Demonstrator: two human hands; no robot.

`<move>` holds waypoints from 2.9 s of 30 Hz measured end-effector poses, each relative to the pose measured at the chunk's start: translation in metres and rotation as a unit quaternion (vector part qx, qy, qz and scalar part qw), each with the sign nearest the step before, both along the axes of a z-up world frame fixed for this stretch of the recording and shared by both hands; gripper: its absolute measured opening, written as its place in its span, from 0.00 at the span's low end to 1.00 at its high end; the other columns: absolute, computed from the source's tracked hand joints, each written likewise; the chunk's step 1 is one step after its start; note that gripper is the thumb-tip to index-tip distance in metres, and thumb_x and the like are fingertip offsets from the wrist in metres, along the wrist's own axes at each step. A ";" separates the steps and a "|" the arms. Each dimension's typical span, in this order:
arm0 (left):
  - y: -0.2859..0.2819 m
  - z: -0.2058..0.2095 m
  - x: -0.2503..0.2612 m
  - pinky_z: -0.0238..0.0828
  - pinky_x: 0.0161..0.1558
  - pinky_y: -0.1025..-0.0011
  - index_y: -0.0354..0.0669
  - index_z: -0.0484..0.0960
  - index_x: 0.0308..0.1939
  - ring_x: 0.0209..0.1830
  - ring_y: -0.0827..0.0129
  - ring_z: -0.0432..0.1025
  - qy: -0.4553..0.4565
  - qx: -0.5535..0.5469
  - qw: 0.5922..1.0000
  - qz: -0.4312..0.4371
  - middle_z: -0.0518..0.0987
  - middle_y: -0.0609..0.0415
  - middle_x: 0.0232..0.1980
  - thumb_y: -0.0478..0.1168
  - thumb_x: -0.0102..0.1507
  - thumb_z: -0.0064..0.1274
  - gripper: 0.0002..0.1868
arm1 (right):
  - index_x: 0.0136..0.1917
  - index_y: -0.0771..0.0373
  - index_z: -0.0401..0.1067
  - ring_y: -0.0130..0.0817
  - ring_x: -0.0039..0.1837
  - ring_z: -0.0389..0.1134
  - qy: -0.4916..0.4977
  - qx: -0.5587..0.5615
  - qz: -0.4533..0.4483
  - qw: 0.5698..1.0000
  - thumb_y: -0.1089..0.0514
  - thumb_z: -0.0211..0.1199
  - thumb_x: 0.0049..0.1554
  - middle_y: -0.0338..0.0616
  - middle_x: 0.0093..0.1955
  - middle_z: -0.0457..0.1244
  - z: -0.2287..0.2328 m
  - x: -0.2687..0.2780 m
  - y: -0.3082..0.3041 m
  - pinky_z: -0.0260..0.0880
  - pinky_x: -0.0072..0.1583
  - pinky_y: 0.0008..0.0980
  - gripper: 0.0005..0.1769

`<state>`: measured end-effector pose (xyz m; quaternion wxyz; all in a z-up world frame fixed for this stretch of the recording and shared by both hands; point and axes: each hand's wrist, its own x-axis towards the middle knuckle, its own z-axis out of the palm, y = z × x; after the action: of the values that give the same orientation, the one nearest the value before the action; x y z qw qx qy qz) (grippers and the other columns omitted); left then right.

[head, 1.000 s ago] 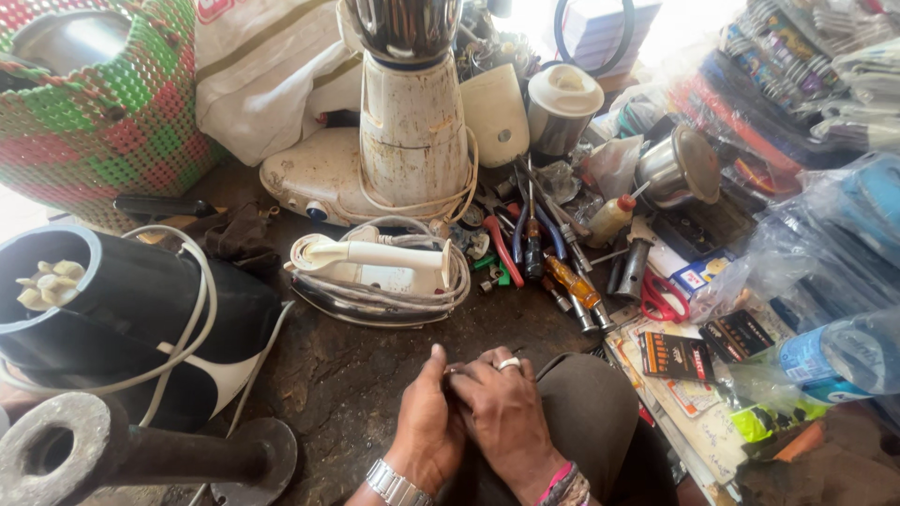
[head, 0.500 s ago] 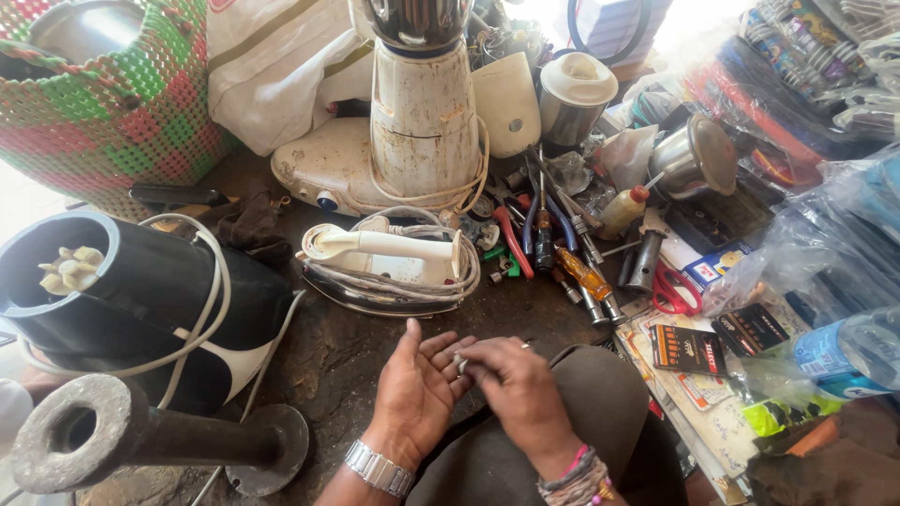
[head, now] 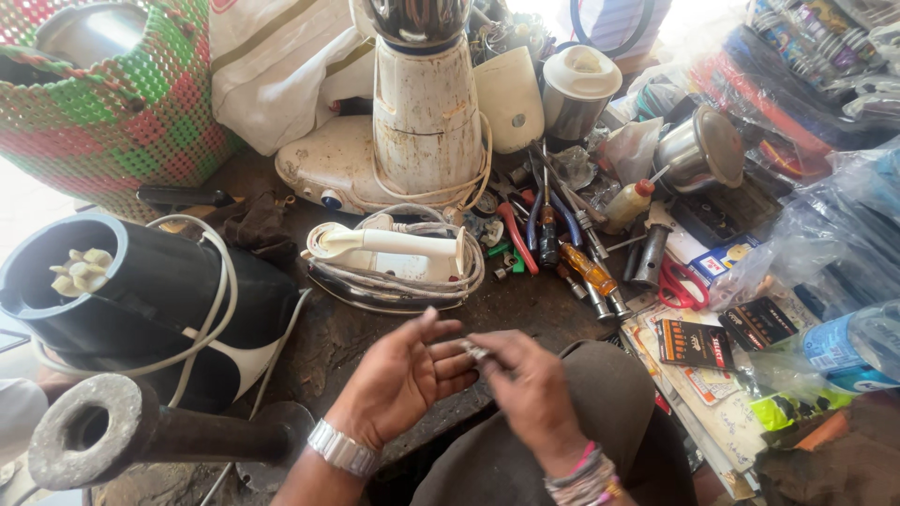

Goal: The person repairs electrical appliances by hand, using a screwdriver to disassemble a switch and working on a heating element for an iron.

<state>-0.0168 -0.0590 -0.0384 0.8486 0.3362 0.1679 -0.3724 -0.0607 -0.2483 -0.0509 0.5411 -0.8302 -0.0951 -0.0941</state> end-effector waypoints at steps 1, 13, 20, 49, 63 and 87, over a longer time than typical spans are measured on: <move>-0.001 -0.003 -0.001 0.73 0.60 0.58 0.29 0.59 0.74 0.58 0.56 0.77 -0.049 0.036 0.998 -0.005 0.73 0.31 0.67 0.52 0.65 0.46 0.40 | 0.57 0.63 0.79 0.29 0.47 0.73 0.065 0.073 -0.017 0.995 0.68 0.65 0.55 0.42 0.47 0.72 -0.007 0.005 -0.004 0.75 0.48 0.29 0.16; -0.029 -0.001 -0.024 0.77 0.34 0.72 0.40 0.90 0.41 0.27 0.73 0.82 -0.333 0.539 0.774 -0.002 0.87 0.49 0.30 0.40 0.57 0.63 0.11 | 0.57 0.61 0.77 0.37 0.38 0.74 0.093 -0.095 -0.053 0.990 0.65 0.66 0.52 0.50 0.39 0.72 -0.012 0.004 0.001 0.71 0.42 0.35 0.18; -0.032 -0.028 -0.021 0.78 0.32 0.70 0.35 0.89 0.38 0.27 0.69 0.81 -0.204 0.425 0.880 0.047 0.88 0.50 0.31 0.36 0.59 0.61 0.08 | 0.54 0.64 0.74 0.47 0.49 0.74 -0.081 -0.240 -0.021 0.967 0.65 0.59 0.56 0.51 0.47 0.72 -0.020 -0.005 0.007 0.73 0.52 0.42 0.12; -0.003 0.024 -0.031 0.70 0.33 0.71 0.45 0.91 0.48 0.29 0.73 0.71 -0.435 0.445 0.769 -0.146 0.75 0.55 0.31 0.41 0.55 0.69 0.17 | 0.57 0.64 0.58 0.22 0.42 0.67 0.352 0.350 0.157 0.854 0.65 0.66 0.60 0.43 0.43 0.66 -0.036 0.016 -0.026 0.65 0.41 0.18 0.19; 0.011 0.031 -0.044 0.71 0.29 0.67 0.37 0.87 0.37 0.26 0.65 0.75 -0.351 0.382 0.790 -0.326 0.81 0.49 0.28 0.38 0.62 0.55 0.09 | 0.74 0.58 0.56 0.29 0.38 0.70 0.382 0.341 0.076 0.856 0.42 0.56 0.56 0.49 0.41 0.73 -0.013 0.024 -0.018 0.68 0.40 0.25 0.37; 0.048 0.025 0.057 0.72 0.32 0.69 0.39 0.86 0.43 0.30 0.66 0.76 -0.449 0.661 0.553 0.237 0.84 0.48 0.40 0.38 0.62 0.60 0.08 | 0.60 0.63 0.73 0.22 0.42 0.66 0.387 0.206 0.106 0.892 0.55 0.62 0.60 0.41 0.45 0.73 -0.025 0.023 -0.011 0.69 0.44 0.23 0.17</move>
<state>0.0399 -0.0111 -0.0131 0.4106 0.8740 0.0373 0.2572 -0.0379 -0.2595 -0.0761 0.7005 -0.6560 0.0560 0.2755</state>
